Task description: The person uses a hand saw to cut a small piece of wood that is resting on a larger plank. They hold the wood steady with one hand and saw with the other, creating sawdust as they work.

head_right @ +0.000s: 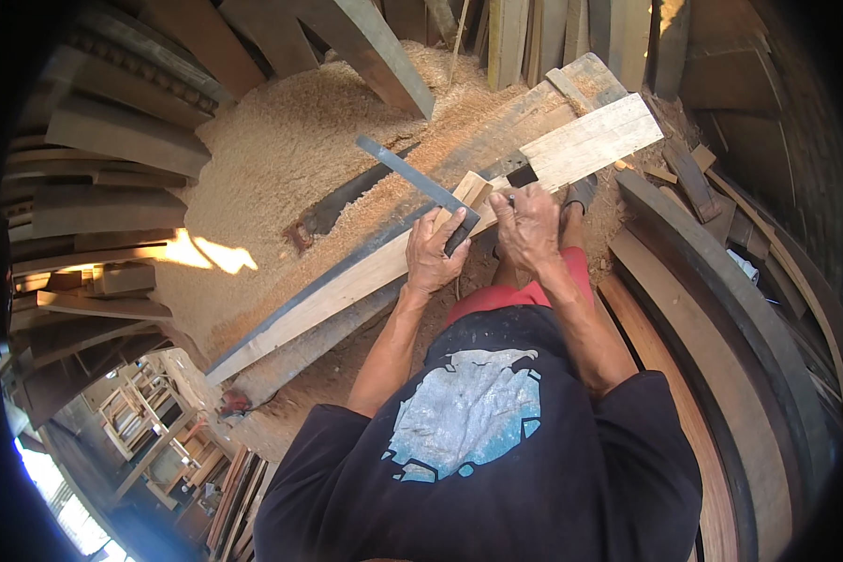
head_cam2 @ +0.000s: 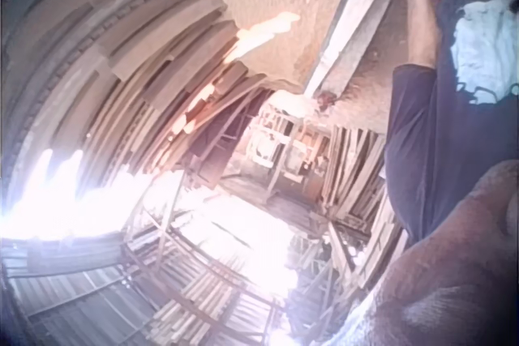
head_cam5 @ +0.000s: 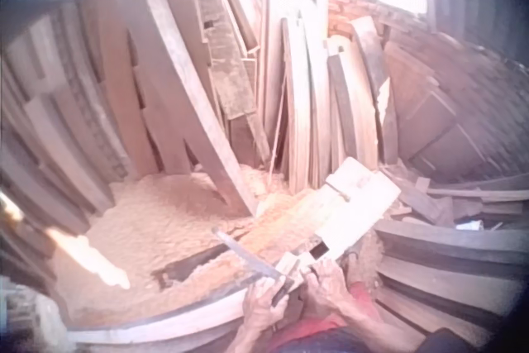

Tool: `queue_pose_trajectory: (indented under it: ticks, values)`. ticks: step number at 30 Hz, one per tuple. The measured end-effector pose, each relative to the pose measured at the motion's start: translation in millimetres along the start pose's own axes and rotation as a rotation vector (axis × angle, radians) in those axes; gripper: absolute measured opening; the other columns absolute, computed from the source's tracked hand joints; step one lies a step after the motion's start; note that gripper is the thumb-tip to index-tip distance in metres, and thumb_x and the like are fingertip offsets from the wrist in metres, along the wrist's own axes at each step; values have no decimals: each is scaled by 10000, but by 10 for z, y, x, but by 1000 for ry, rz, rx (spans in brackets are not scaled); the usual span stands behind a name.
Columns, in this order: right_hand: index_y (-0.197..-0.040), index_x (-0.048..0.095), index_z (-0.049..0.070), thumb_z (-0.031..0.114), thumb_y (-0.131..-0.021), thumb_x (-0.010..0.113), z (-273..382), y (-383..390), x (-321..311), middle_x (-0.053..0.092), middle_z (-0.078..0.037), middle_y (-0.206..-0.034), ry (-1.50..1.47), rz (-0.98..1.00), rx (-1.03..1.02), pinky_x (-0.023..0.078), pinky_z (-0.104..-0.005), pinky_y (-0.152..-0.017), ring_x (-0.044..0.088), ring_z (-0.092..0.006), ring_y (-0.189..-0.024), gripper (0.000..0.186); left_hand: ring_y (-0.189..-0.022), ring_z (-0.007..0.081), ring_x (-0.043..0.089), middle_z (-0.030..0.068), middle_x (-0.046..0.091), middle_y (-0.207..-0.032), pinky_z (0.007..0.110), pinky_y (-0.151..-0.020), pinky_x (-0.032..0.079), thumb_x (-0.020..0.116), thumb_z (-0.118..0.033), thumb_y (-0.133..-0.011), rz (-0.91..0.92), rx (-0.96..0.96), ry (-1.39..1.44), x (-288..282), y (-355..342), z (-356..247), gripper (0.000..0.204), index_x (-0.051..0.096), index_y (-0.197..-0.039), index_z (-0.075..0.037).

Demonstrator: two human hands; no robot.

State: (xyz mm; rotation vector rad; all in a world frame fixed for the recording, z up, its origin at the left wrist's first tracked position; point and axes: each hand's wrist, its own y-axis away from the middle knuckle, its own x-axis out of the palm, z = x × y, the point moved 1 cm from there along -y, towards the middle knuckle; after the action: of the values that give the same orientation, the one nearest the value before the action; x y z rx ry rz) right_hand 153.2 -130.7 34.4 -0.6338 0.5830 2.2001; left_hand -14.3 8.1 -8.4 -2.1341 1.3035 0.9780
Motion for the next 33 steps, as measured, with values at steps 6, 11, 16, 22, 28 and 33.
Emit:
queue_pose_trajectory:
  ticks: [6, 11, 16, 22, 28, 33]
  values:
    - [-1132, 749, 13, 317, -1004, 652, 218, -137, -146, 743, -210, -1041, -299, 102, -113, 534, -475, -820, 692, -387, -931, 344, -1139, 423, 571, 203, 572, -1315, 511, -954, 498, 815, -213, -766, 17, 1, 26, -19, -32, -46, 610, 675, -1358, -259]
    - [-1100, 749, -9, 223, -985, 647, 239, -292, -12, 735, -240, -972, -179, 189, -186, 531, -465, -850, 690, -407, -927, 278, -1144, 402, 585, 201, 570, -1323, 491, -967, 502, 833, -193, -770, 19, 15, -12, -32, -21, -55, 637, 656, -1380, -249]
    - [-908, 711, -20, 187, -964, 577, 420, -232, -317, 685, -250, -843, -24, 295, -170, 513, -509, -769, 672, -433, -854, 253, -1132, 416, 582, 206, 577, -1306, 493, -962, 501, 831, -197, -775, 23, 10, -15, -23, 1, -29, 633, 656, -1381, -249]
    - [-866, 692, -13, 225, -945, 562, 242, -221, -270, 646, -249, -788, 298, 445, -25, 495, -512, -723, 662, -423, -823, 282, -1129, 414, 579, 213, 576, -1302, 493, -955, 501, 821, -196, -781, 23, 9, -19, -14, -6, -29, 621, 656, -1378, -243]
    - [-1012, 716, -24, 259, -981, 539, -107, -46, 199, 684, -319, -994, 102, 408, -15, 519, -544, -863, 675, -465, -958, 335, -1123, 405, 582, 215, 578, -1299, 488, -962, 498, 826, -199, -770, 14, 30, -35, -10, -1, -42, 651, 639, -1393, -220]
    - [-1137, 669, -59, 210, -1000, 528, -406, 37, 820, 689, -279, -934, -391, 400, 157, 530, -457, -824, 683, -365, -886, 334, -1110, 444, 581, 234, 581, -1307, 513, -969, 481, 767, -305, -842, 35, -8, 25, -40, -58, -30, 768, 457, -1520, -123]
